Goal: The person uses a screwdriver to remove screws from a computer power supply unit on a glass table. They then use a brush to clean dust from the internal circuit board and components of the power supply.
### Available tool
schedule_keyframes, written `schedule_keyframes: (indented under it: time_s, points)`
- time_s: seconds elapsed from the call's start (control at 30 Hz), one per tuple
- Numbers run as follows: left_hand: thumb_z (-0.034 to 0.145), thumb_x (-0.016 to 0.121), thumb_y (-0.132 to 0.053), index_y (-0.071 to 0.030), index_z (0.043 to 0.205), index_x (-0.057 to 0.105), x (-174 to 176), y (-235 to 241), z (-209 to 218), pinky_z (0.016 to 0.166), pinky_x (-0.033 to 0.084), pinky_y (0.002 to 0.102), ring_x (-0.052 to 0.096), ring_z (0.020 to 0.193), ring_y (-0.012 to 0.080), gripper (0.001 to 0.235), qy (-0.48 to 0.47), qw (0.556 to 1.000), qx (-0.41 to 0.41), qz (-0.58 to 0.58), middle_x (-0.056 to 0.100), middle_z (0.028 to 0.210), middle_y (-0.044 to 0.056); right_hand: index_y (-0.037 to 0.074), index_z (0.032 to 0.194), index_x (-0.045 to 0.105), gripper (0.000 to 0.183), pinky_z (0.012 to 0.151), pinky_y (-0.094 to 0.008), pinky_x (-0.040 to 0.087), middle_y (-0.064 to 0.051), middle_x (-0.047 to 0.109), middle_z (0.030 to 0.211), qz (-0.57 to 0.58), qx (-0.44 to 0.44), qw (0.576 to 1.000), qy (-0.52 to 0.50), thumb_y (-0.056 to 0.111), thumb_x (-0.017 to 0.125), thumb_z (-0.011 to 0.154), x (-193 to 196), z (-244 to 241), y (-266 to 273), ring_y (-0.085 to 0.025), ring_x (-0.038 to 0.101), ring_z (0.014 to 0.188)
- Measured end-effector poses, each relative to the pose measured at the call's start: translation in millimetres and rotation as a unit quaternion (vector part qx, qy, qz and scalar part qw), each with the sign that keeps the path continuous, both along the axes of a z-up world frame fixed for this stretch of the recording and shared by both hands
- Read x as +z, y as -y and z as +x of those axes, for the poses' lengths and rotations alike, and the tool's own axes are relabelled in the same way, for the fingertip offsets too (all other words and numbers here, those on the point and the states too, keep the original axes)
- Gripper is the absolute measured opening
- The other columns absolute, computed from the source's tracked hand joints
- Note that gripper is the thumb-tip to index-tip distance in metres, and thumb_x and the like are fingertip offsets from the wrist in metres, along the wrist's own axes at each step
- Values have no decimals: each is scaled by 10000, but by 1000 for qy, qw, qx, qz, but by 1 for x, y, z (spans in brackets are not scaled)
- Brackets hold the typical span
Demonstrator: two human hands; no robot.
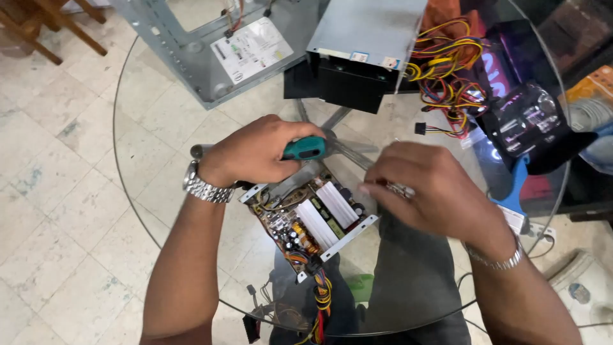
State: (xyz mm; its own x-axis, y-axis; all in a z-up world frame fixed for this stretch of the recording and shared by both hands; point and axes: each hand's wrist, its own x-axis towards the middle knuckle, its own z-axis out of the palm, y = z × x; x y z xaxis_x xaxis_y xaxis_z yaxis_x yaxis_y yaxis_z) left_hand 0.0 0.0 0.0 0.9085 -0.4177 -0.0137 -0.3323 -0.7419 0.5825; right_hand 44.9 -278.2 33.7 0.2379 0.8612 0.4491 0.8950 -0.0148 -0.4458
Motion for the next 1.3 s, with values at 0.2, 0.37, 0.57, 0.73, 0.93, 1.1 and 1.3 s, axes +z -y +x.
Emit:
schedule_keyframes:
  time_s: [0.2,0.37,0.57,0.73,0.93,1.1,1.3]
  points:
    - [765,559,-115,-168,1229,652,1,2,1,550,404,390,590,612,228,476,-16,1000,13,22,656,741,44,107,797,444,344,577,-336,415,-30,412,716,-72,141,985,-60,164,482,1135,-22,-123,4,-206,456,569]
    - [742,551,-98,-175,1191,655,3,3,0,533,390,394,573,597,224,467,-10,999,4,30,631,735,20,135,1228,645,185,540,-296,459,-109,663,1196,-93,111,950,276,161,570,1061,-119,-164,26,-189,611,792]
    - [751,582,-121,-174,1155,660,5,4,-1,523,374,399,552,605,226,415,-2,999,13,31,619,741,21,110,804,588,370,571,-350,462,-77,564,831,-104,107,969,194,288,557,1127,-71,-140,36,-252,549,689]
    - [766,655,-173,-172,1143,608,-4,-1,0,514,378,417,538,617,223,380,-21,997,64,38,615,770,38,109,667,505,483,558,-374,447,-61,499,711,-120,117,971,170,316,616,1089,-39,-107,50,-259,497,627]
    - [861,782,-301,-145,911,494,-20,-5,5,497,375,437,513,661,245,331,38,993,75,83,520,736,56,84,677,606,306,508,-382,438,-53,616,670,-108,49,987,106,176,693,956,-40,-83,68,-256,495,548]
    - [921,760,-354,-128,878,572,-14,0,1,467,452,473,598,669,294,297,125,979,89,133,585,697,91,6,733,624,270,683,-402,491,-59,658,744,-99,3,984,147,156,733,930,-38,-69,67,-293,525,759]
    - [957,742,-300,-67,1066,642,9,17,-14,484,436,454,603,536,323,275,262,962,76,28,640,670,84,-17,748,649,251,655,-379,488,-80,700,819,-81,-5,983,164,116,737,942,-43,-61,54,-265,533,762]
